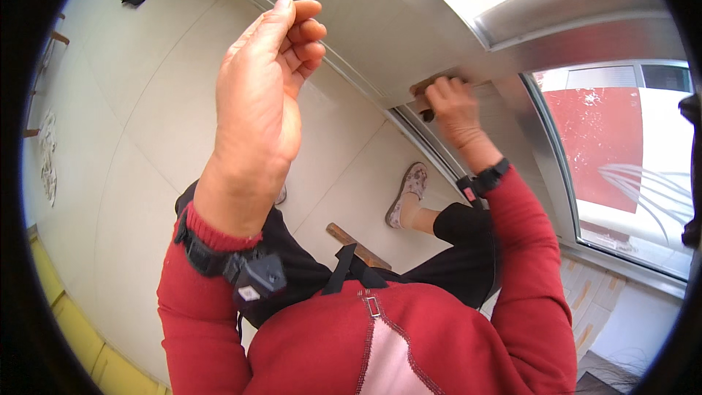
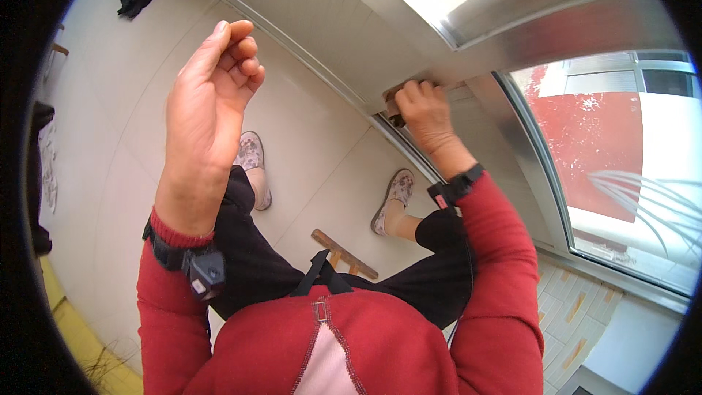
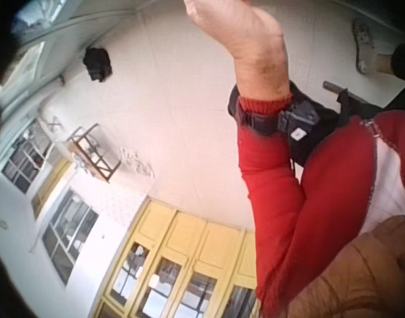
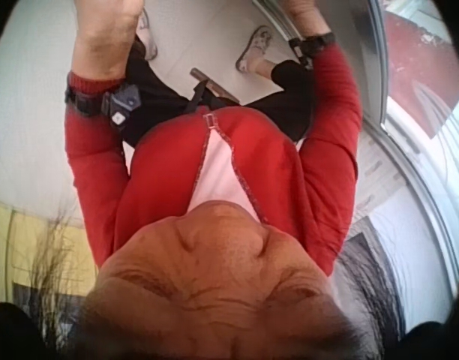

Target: The person wipes the interior surfaces of a glass-enclosed balcony or sunroom using a brown cloth. They clean the window frame, sill, and adjacent wall panels in a repetitive wiping motion.

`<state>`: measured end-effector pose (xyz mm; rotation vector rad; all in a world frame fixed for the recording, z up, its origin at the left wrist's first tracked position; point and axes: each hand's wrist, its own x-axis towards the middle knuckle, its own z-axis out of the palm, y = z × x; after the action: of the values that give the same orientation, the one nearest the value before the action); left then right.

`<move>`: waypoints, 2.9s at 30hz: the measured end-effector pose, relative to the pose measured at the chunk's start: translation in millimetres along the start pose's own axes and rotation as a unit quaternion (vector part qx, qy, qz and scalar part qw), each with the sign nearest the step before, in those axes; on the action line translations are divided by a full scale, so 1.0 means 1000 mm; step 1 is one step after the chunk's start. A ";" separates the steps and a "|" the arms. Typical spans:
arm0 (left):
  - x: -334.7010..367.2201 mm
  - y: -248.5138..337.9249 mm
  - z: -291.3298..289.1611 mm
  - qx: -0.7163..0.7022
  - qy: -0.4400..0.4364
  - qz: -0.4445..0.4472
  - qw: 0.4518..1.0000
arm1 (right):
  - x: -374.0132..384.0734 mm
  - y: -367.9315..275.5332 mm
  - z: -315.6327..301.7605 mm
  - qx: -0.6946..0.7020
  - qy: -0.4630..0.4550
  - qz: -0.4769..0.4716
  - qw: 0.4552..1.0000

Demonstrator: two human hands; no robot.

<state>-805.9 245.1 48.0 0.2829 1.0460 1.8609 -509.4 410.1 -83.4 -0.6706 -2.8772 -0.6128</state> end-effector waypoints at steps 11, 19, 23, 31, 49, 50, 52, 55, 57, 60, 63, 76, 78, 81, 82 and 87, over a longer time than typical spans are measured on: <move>-0.008 -0.009 0.015 0.000 -0.005 -0.013 1.000 | 0.019 0.055 -0.139 -0.086 0.129 0.037 0.987; 0.012 -0.014 0.014 0.007 0.030 -0.022 0.999 | 0.019 0.002 -0.034 -0.031 0.047 -0.012 0.998; 0.017 -0.015 0.018 0.008 0.038 -0.028 0.999 | 0.025 0.011 -0.059 -0.015 0.050 0.026 0.998; 0.012 -0.021 0.015 -0.002 0.033 -0.023 0.999 | 0.075 0.121 -0.277 -0.159 0.339 0.089 0.923; 0.034 0.000 -0.028 -0.043 0.084 0.003 0.996 | 0.079 0.118 -0.336 0.096 0.334 0.180 0.920; 0.034 0.000 -0.025 -0.046 0.074 -0.002 0.996 | 0.080 0.133 -0.347 0.135 0.299 0.268 0.906; 0.034 -0.003 -0.017 -0.049 0.072 -0.005 0.996 | 0.085 0.160 -0.363 0.242 0.277 0.385 0.847; 0.031 -0.012 -0.005 -0.042 0.050 -0.013 0.998 | 0.084 0.177 -0.363 0.030 0.300 0.260 0.917; 0.030 -0.016 0.001 -0.041 0.050 -0.019 0.998 | 0.083 0.177 -0.359 0.025 0.324 0.282 0.903; 0.029 -0.019 0.006 -0.036 0.049 -0.017 0.998 | 0.081 0.172 -0.359 -0.053 0.316 0.335 0.886; 0.029 -0.019 0.007 -0.020 0.052 -0.017 0.998 | 0.083 0.171 -0.368 -0.270 0.368 0.162 0.875; 0.033 -0.029 0.012 -0.019 0.044 -0.022 0.999 | 0.087 0.175 -0.358 -0.391 0.357 0.082 0.844; 0.034 -0.030 0.013 -0.017 0.047 -0.027 0.998 | 0.092 0.174 -0.352 -0.365 0.371 0.093 0.849; 0.033 -0.030 0.014 -0.022 0.053 -0.027 0.998 | 0.099 0.167 -0.341 -0.329 0.376 0.121 0.858; 0.033 -0.030 0.015 -0.020 0.042 -0.028 0.999 | 0.103 0.163 -0.335 -0.313 0.381 0.136 0.859; 0.032 -0.030 0.014 -0.013 0.038 -0.035 0.999 | 0.117 0.150 -0.312 -0.281 0.381 0.172 0.864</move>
<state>-795.6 285.1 26.1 0.1591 1.0681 1.8321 -538.4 450.8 278.8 -0.7509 -1.7894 -1.3121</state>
